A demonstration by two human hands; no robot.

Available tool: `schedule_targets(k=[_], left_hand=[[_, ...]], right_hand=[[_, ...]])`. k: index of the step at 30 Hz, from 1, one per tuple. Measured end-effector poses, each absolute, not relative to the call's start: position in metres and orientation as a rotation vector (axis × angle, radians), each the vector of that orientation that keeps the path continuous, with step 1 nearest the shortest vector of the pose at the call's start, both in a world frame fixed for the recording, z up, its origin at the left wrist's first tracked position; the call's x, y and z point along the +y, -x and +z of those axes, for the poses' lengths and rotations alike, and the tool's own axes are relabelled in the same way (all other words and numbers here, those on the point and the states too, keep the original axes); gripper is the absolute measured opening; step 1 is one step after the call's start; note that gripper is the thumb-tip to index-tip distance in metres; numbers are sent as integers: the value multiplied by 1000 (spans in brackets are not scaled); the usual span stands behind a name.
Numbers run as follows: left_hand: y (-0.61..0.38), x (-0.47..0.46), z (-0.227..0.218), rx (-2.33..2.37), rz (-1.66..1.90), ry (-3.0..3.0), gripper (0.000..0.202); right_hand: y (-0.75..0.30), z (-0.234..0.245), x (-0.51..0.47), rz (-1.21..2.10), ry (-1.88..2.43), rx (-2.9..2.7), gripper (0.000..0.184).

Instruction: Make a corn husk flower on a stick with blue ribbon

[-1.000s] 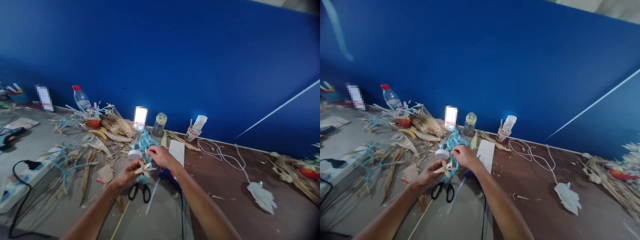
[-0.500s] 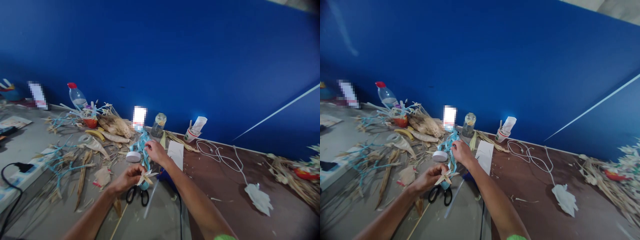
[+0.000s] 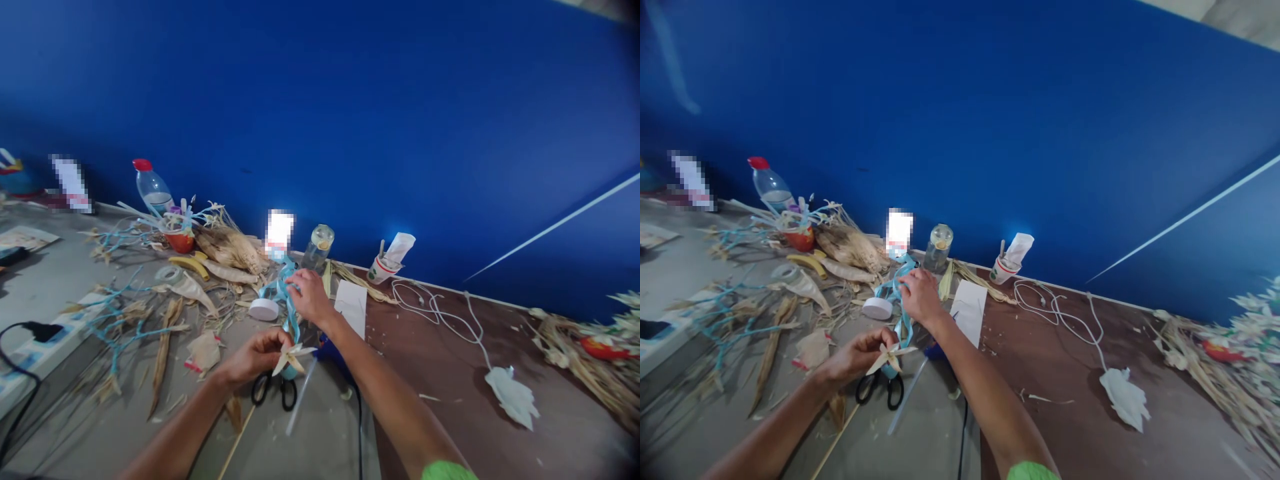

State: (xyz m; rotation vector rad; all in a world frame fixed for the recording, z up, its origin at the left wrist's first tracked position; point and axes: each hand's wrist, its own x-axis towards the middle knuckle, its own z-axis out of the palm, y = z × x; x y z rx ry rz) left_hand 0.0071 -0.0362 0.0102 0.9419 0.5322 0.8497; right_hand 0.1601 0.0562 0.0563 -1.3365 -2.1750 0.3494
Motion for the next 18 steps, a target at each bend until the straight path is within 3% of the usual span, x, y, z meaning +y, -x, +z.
schedule_targets(k=[5,11,15,18], left_hand=[[2,-32,11,455,1012,-838,14],[6,-32,15,385,949,-887,14],[4,-33,10,403,787,-972,22],[3,-33,7,420,757,-952,27]], right_hand=[[-175,69,48,582,1274,-2030,18],[-161,63,32,690,1233,-2136,17],[-134,56,32,653,1290,-2340,36],[-120,53,35,552,1448,-2493,29]])
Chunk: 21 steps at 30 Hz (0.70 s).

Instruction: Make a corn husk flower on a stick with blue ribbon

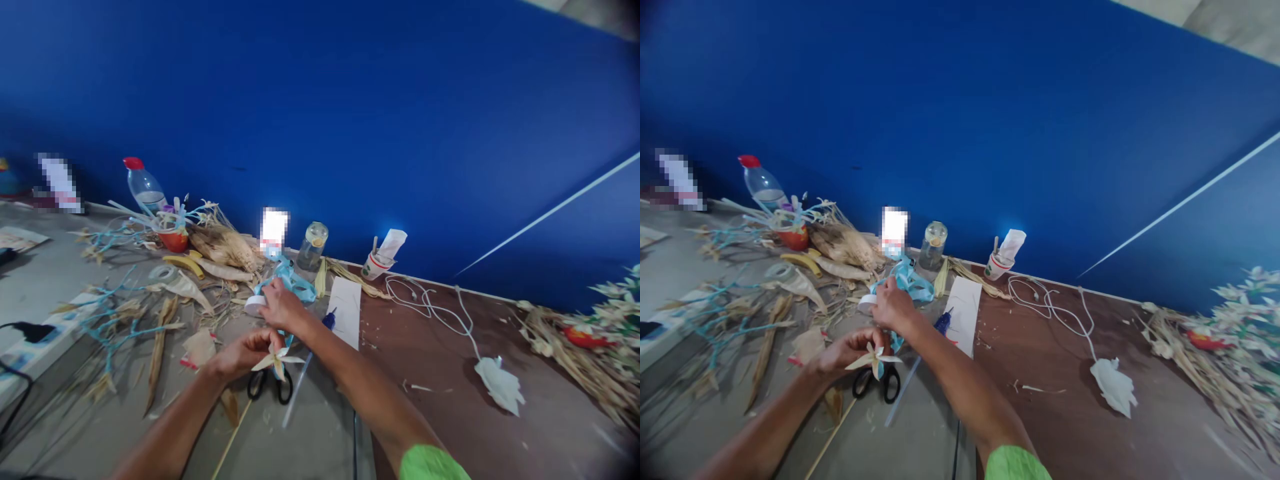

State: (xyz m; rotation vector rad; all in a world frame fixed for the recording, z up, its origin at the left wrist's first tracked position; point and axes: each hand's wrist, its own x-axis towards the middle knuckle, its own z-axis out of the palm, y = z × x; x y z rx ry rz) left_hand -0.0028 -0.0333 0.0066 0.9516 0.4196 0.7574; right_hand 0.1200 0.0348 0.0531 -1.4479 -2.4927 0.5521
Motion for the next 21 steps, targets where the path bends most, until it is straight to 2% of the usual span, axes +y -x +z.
schedule_targets(k=[3,10,16,21], left_hand=[[3,-33,7,403,747,-926,27],[2,-34,13,394,791,-900,24],[1,-33,13,390,782,-871,21],[1,-32,10,399,786,-854,22]], right_hand=[[-117,53,35,389,1428,-2610,22],[-128,59,49,-216,1356,-2535,21],[-127,43,73,-271,1503,-2437,24],[-114,30,76,-221,1478,-2500,18]])
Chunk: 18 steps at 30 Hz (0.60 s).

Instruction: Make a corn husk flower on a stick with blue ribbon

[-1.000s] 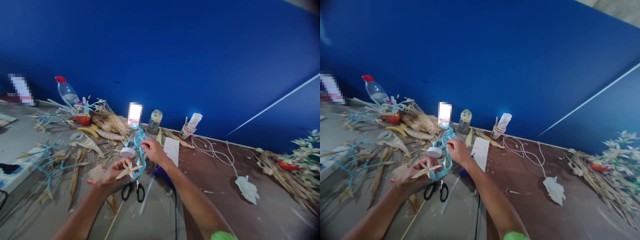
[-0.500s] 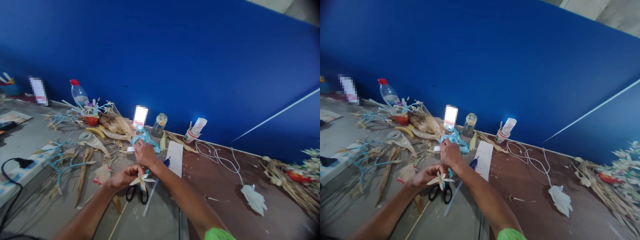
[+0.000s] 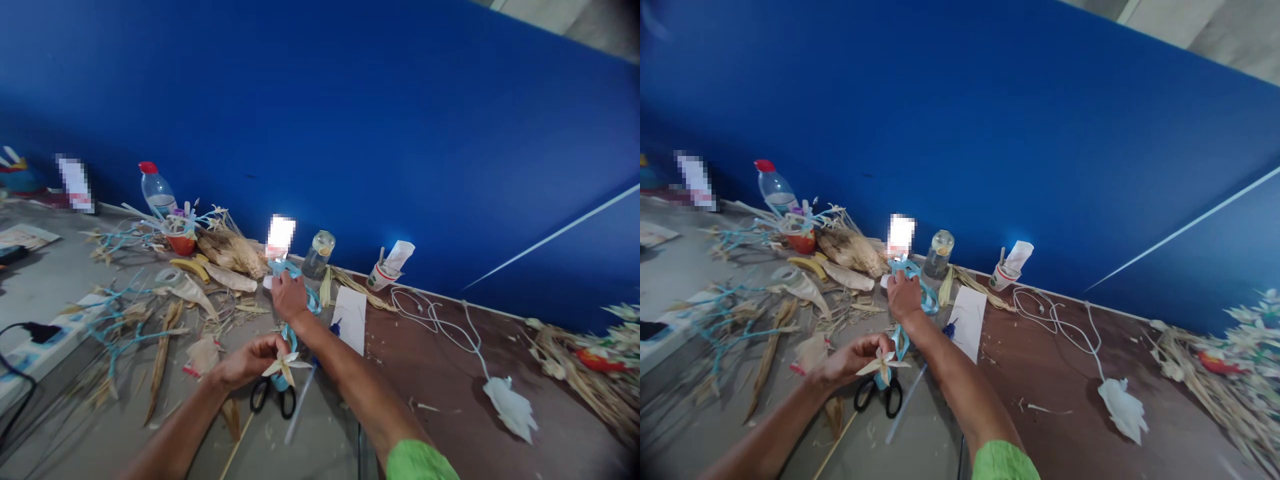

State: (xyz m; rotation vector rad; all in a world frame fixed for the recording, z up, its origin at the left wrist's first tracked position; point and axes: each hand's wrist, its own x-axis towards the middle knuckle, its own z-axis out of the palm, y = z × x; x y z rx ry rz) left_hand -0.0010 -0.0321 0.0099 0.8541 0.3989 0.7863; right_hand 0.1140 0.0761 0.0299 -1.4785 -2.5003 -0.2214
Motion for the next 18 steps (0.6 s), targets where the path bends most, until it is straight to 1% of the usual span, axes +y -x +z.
schedule_targets(k=[1,4,6,9,14,18], left_hand=[[1,-32,9,400,788,-853,22],[2,-32,8,399,786,-853,23],[2,-32,7,395,780,-855,23],[3,-32,7,400,790,-867,22],[3,-32,8,420,807,-903,18],[3,-31,11,417,868,-861,18]], right_hand=[[-112,29,75,-196,1465,-2512,21],[-110,32,71,-75,1449,-2466,39],[-114,38,68,15,1436,-2380,46],[-129,52,66,138,1394,-2204,44],[-169,69,76,443,1466,-1826,35],[-201,75,81,611,1537,-1711,30]])
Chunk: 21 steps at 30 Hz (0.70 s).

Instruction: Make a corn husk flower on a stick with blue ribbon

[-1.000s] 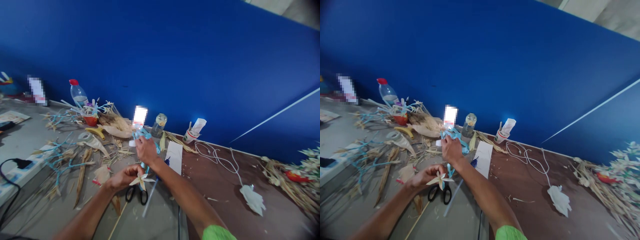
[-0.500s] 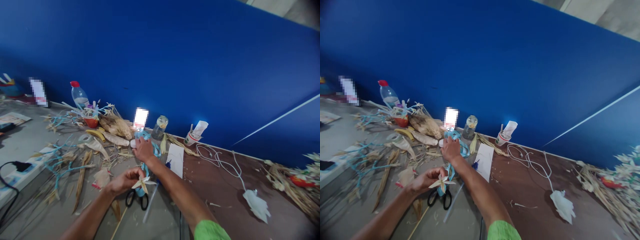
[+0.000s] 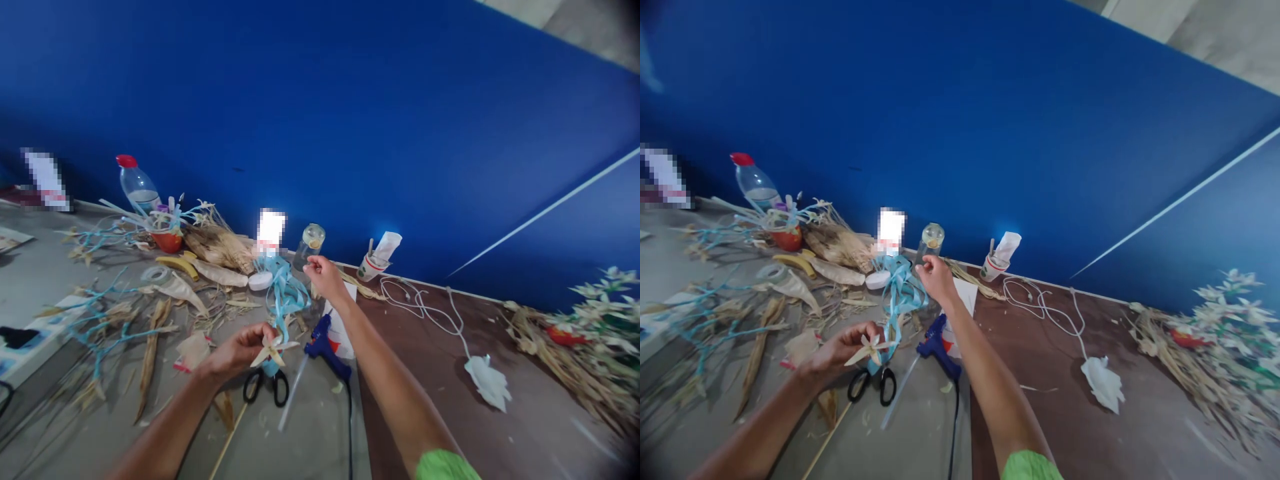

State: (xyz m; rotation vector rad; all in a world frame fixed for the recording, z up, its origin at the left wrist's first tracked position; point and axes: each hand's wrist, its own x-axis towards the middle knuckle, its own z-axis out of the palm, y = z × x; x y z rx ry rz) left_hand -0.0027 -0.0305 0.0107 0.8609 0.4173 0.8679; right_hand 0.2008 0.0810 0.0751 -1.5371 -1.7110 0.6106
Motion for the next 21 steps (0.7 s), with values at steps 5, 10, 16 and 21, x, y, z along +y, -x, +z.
schedule_targets(k=[5,10,16,21], left_hand=[[6,-27,22,480,1011,-775,20],[10,-24,27,558,1110,-743,22],[12,-21,21,593,1126,-719,23],[13,-19,19,629,1194,-651,24]], right_hand=[[-224,80,70,716,1539,-1737,25],[-236,80,62,743,1596,-1818,22],[-242,73,63,714,1637,-1835,22],[-234,67,60,696,1625,-1869,20]])
